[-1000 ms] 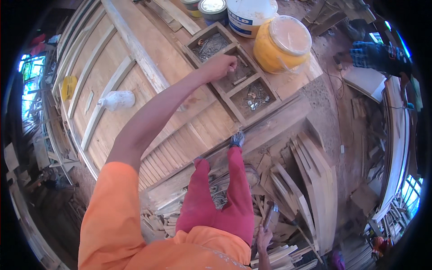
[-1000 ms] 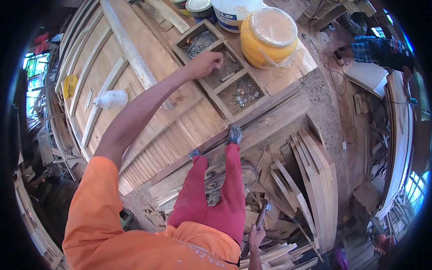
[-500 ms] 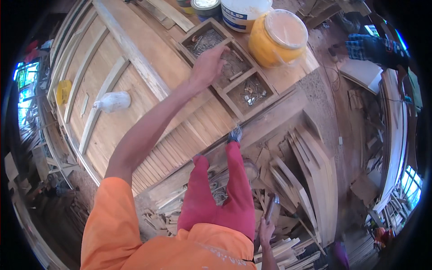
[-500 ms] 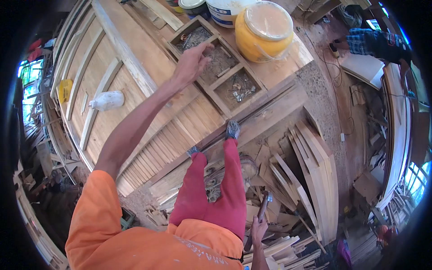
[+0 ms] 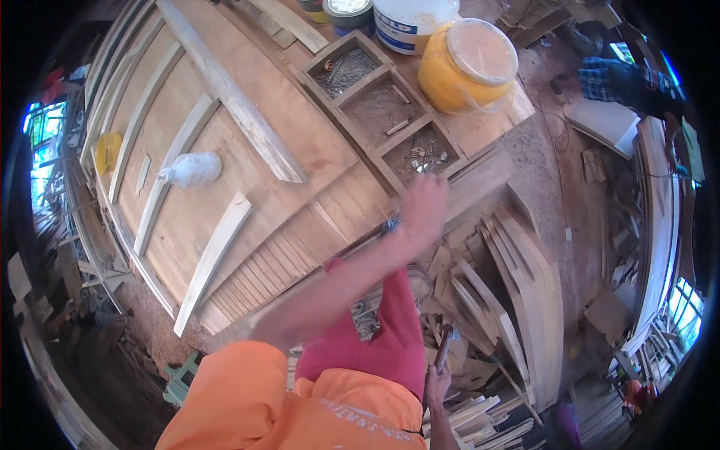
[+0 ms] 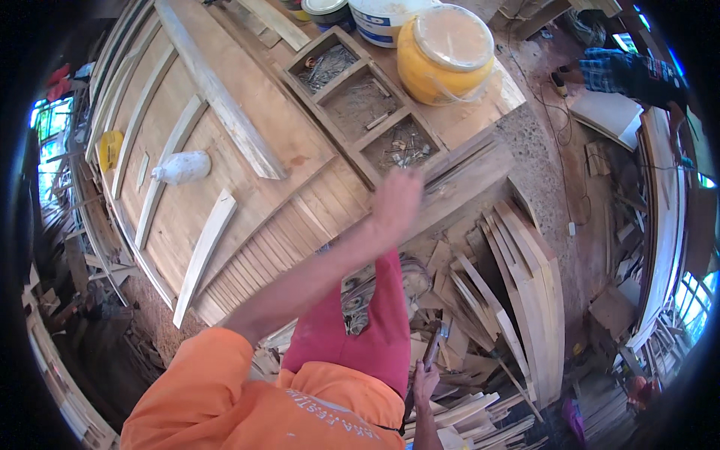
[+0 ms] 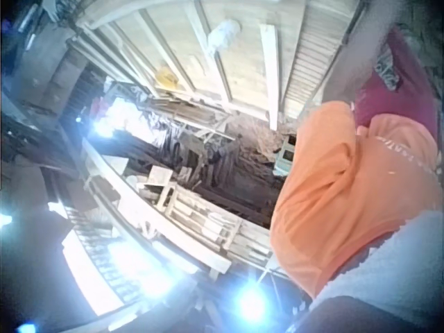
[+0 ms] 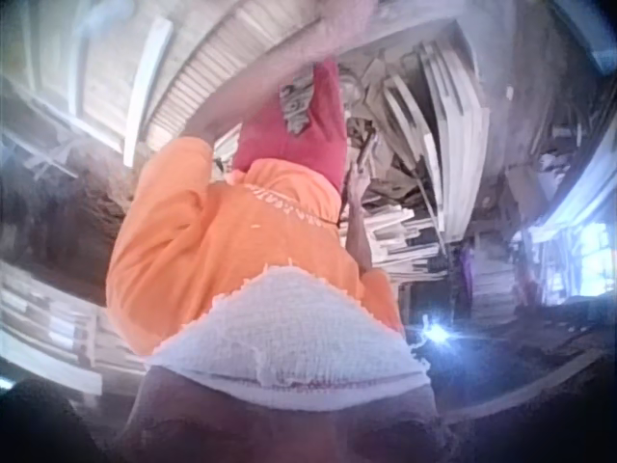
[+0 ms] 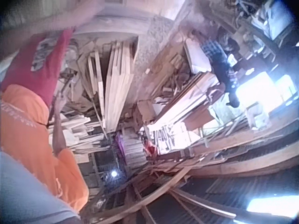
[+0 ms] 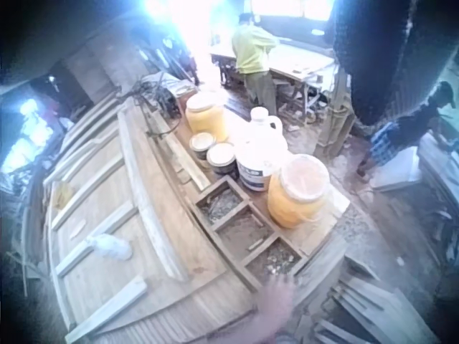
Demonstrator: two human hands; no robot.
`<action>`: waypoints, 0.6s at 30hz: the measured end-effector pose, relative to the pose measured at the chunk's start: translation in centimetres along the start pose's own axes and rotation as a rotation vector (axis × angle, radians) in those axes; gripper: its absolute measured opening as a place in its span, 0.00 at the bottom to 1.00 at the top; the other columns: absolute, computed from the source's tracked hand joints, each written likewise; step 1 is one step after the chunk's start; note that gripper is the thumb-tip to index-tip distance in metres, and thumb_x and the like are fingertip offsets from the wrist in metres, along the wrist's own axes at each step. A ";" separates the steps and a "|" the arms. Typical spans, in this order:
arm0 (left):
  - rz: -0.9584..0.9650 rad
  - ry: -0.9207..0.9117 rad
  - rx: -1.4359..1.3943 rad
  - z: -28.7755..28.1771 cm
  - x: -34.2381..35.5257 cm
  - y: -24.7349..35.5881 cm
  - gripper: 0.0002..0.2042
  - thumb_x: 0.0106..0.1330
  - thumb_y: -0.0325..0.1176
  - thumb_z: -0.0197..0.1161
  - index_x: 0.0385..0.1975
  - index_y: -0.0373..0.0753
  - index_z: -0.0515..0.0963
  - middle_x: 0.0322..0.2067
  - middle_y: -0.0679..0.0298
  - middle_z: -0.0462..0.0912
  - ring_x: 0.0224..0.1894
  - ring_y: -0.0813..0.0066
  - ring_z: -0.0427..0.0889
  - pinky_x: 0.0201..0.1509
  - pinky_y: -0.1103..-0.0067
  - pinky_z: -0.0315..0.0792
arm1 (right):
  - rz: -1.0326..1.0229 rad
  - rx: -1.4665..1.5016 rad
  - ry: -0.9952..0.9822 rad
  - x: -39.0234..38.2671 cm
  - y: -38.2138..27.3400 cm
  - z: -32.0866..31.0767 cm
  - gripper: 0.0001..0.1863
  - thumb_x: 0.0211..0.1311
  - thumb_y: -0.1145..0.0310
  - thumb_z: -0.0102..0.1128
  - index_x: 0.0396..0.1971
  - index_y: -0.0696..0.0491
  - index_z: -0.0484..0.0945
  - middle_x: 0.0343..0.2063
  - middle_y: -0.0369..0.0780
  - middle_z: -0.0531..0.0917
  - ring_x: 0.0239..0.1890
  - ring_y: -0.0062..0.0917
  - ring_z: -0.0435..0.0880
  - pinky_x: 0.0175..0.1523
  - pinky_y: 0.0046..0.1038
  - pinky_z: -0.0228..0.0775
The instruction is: The person works on a wooden frame using a hammer, applies glue to the end of a wooden strip from a squeeze bottle, and aligns and hammers the strip onto the frame.
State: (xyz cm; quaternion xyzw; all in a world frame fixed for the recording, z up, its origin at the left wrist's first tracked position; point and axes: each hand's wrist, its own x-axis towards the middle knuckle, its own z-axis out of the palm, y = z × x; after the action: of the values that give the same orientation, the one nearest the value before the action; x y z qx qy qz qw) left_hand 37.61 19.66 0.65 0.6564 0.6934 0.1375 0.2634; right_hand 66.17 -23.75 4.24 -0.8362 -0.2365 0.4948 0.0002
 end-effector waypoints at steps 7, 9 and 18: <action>-0.065 0.139 -0.305 1.9 -5.8 5.8 0.10 0.70 0.21 0.60 0.47 0.30 0.82 0.45 0.43 0.84 0.54 0.50 0.84 0.56 0.60 0.79 | 0.051 0.089 -0.014 0.0 -1.1 -0.5 0.19 0.74 0.59 0.64 0.26 0.57 0.77 0.16 0.33 0.76 0.16 0.19 0.75 0.23 0.30 0.67; -0.153 0.106 -0.262 0.9 -4.3 4.4 0.11 0.67 0.22 0.61 0.47 0.30 0.83 0.47 0.42 0.84 0.55 0.48 0.83 0.57 0.59 0.79 | 0.047 0.107 -0.020 0.2 -1.2 -0.7 0.18 0.75 0.59 0.63 0.27 0.56 0.77 0.15 0.33 0.75 0.16 0.18 0.74 0.22 0.30 0.67; -0.282 -0.051 0.187 0.9 4.5 -3.1 0.09 0.71 0.25 0.61 0.35 0.38 0.90 0.40 0.50 0.91 0.43 0.52 0.94 0.42 0.63 0.88 | 0.065 0.134 -0.057 2.2 0.4 -0.7 0.18 0.75 0.59 0.63 0.28 0.56 0.77 0.15 0.33 0.75 0.15 0.19 0.75 0.22 0.29 0.67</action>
State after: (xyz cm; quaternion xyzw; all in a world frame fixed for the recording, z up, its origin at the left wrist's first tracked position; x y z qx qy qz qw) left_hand 35.51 23.62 -2.58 0.5775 0.7816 0.0173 0.2353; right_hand 67.80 -23.08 2.65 -0.8271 -0.1755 0.5328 0.0333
